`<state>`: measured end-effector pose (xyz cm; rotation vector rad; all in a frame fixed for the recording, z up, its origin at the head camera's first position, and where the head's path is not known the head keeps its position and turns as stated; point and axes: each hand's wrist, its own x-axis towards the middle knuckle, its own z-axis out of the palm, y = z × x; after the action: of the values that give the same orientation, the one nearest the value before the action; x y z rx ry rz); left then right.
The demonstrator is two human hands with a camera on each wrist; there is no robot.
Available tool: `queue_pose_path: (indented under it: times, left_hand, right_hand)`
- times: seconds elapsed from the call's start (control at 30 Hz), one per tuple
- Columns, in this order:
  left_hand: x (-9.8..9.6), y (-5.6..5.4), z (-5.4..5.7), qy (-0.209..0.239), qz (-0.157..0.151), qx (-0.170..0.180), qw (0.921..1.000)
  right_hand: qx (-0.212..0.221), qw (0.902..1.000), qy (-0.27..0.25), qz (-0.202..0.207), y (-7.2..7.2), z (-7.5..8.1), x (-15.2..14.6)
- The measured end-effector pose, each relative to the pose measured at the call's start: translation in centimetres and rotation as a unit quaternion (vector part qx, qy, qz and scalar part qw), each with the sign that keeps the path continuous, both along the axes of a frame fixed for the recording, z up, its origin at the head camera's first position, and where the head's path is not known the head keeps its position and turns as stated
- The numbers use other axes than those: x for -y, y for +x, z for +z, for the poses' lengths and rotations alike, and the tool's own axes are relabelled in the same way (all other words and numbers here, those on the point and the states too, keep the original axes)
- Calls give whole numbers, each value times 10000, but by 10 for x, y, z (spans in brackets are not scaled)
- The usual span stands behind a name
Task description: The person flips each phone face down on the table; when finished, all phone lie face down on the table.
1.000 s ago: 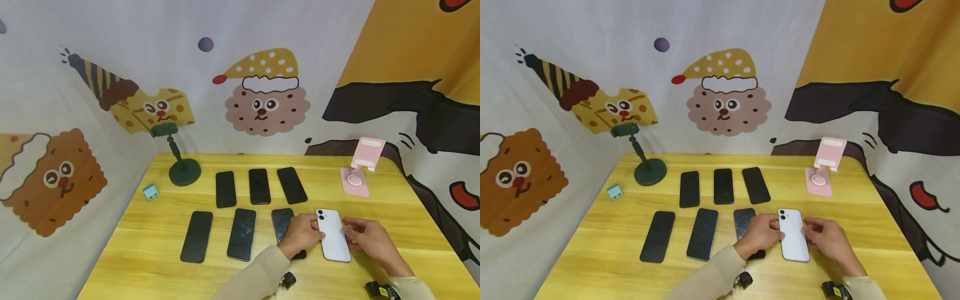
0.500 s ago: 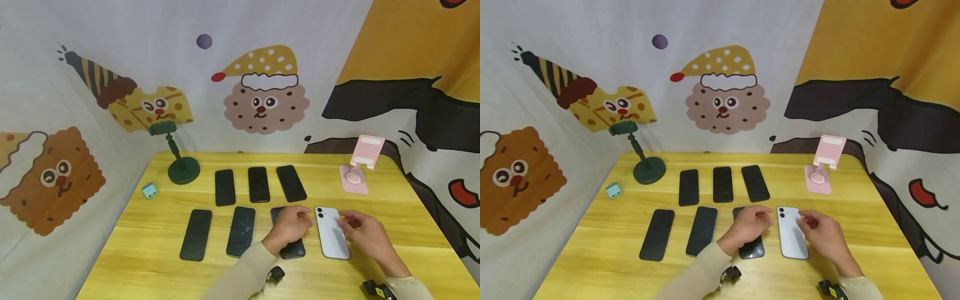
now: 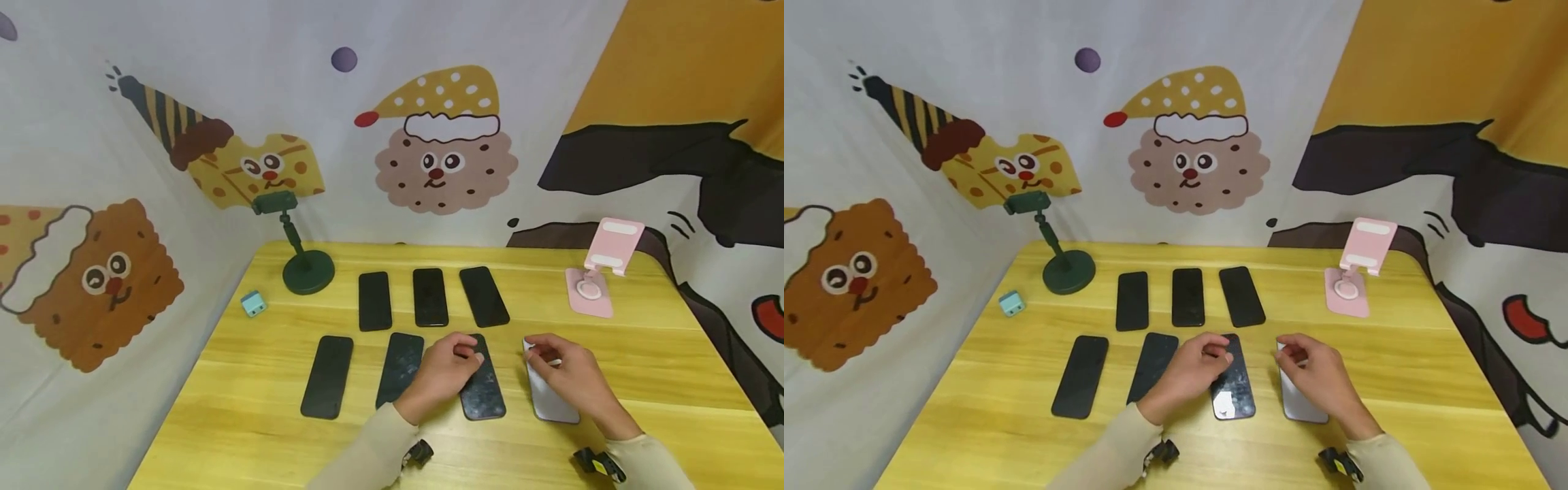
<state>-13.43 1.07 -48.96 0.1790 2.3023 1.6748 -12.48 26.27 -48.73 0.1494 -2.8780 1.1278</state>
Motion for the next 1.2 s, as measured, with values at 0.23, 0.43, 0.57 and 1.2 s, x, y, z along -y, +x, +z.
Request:
queue_pose_path:
  times: [0.23,0.43,0.57,1.2]
  left_hand:
    - [17,8,-3,-136,5,268,9995]
    - [24,15,-5,-266,-72,566,9980]
    - [26,18,-4,-331,-92,678,9971]
    - [22,10,-4,1299,560,1319,9811]
  right_hand:
    - [598,9943,-824,305,-7,-7,20]
    - [1034,9863,-1216,422,-7,-14,36]
    - [1359,9790,-1478,343,-3,-14,41]
    - [1597,9673,-1966,153,4,-15,52]
